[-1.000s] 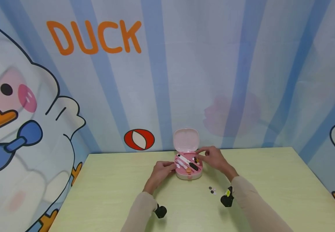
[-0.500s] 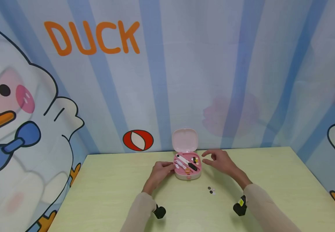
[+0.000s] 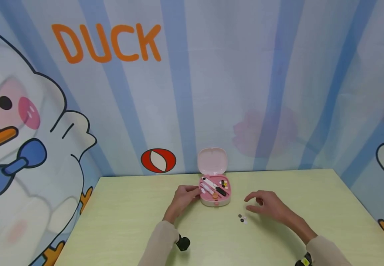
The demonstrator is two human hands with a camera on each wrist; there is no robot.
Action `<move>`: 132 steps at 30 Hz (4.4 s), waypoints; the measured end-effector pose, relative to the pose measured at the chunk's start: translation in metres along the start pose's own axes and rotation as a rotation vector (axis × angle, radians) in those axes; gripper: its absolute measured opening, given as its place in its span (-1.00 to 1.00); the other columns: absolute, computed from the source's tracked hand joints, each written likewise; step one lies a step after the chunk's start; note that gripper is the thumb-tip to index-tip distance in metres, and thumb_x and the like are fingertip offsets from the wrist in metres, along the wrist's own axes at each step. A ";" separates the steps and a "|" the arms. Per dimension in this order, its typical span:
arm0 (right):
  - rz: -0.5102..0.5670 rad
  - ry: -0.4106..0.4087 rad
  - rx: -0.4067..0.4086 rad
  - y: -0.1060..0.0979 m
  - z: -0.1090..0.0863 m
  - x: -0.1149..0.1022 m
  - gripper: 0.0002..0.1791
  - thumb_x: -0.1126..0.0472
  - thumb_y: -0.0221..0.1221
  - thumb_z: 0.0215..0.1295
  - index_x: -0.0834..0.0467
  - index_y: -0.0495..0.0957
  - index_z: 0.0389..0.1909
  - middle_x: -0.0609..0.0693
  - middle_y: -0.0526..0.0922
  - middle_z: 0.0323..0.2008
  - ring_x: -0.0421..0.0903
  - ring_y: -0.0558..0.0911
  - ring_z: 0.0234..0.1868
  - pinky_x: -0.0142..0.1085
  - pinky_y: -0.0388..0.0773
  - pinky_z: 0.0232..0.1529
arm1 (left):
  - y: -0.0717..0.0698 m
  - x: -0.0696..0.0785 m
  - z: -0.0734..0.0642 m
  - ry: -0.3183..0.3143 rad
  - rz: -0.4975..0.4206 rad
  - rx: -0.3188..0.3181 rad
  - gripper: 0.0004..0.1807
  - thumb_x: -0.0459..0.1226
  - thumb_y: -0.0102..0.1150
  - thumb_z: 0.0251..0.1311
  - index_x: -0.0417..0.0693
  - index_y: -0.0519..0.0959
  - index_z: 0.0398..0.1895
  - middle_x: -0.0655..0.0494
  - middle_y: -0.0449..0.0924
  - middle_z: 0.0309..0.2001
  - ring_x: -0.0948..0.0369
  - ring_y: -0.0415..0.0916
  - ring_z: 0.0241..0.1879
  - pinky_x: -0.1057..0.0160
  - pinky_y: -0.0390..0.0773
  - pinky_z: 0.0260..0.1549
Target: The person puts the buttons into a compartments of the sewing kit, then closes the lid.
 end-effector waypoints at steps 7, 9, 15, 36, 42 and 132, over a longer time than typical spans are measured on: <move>0.019 -0.023 -0.037 0.010 -0.021 0.006 -0.79 0.16 0.43 0.29 0.13 0.74 -0.10 -0.21 0.31 -0.55 -0.33 0.24 -0.50 -0.37 0.20 -0.46 | 0.001 0.001 0.000 0.012 0.018 0.004 -0.55 -0.21 0.25 0.44 -0.38 0.60 0.22 -0.18 0.64 0.16 0.03 0.66 0.05 0.10 0.65 0.12; 0.028 -0.029 -0.045 0.014 -0.026 0.008 -0.80 0.17 0.44 0.28 0.12 0.74 -0.12 -0.21 0.31 -0.56 -0.33 0.24 -0.51 -0.37 0.21 -0.46 | 0.001 0.001 0.000 0.011 0.020 0.003 -0.55 -0.21 0.25 0.44 -0.38 0.59 0.22 -0.18 0.64 0.15 0.03 0.66 0.05 0.11 0.65 0.12; 0.000 -0.021 -0.043 0.021 -0.033 0.012 -0.81 0.17 0.46 0.24 0.08 0.74 -0.15 -0.23 0.29 -0.57 -0.34 0.26 -0.49 -0.38 0.23 -0.44 | 0.001 0.000 0.001 0.011 0.013 0.004 -0.56 -0.23 0.25 0.44 -0.39 0.59 0.22 -0.18 0.65 0.15 0.04 0.66 0.05 0.11 0.66 0.12; -0.003 -0.042 -0.068 0.032 -0.015 0.007 -0.86 0.24 0.40 0.30 0.06 0.81 -0.15 -0.24 0.39 -0.56 -0.32 0.27 -0.50 -0.39 0.23 -0.47 | 0.001 -0.001 0.000 0.000 0.006 0.005 -0.55 -0.21 0.26 0.44 -0.37 0.59 0.23 -0.18 0.64 0.16 0.02 0.66 0.07 0.09 0.65 0.13; -0.017 -0.039 -0.067 0.034 -0.013 0.005 -0.90 0.29 0.39 0.28 0.03 0.81 -0.25 -0.25 0.44 -0.54 -0.31 0.28 -0.49 -0.40 0.23 -0.46 | 0.000 -0.001 0.001 -0.014 0.013 0.011 -0.54 -0.19 0.27 0.44 -0.36 0.59 0.24 -0.17 0.64 0.16 0.03 0.66 0.07 0.13 0.65 0.12; 0.129 0.299 0.126 0.026 0.108 0.005 -0.79 0.16 0.34 0.40 0.14 0.79 -0.05 -0.01 0.55 -0.39 -0.04 0.43 -0.33 -0.32 0.31 -0.46 | 0.000 0.000 0.000 -0.022 0.017 0.035 -0.58 -0.21 0.28 0.43 -0.33 0.63 0.20 -0.11 0.68 0.08 0.07 0.67 -0.01 0.16 0.69 0.06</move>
Point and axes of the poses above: each hand's wrist, its own z-axis towards the middle knuckle, its own y-axis out of the palm, x = y × z, the point moved 9 cm from there along z, towards the middle knuckle
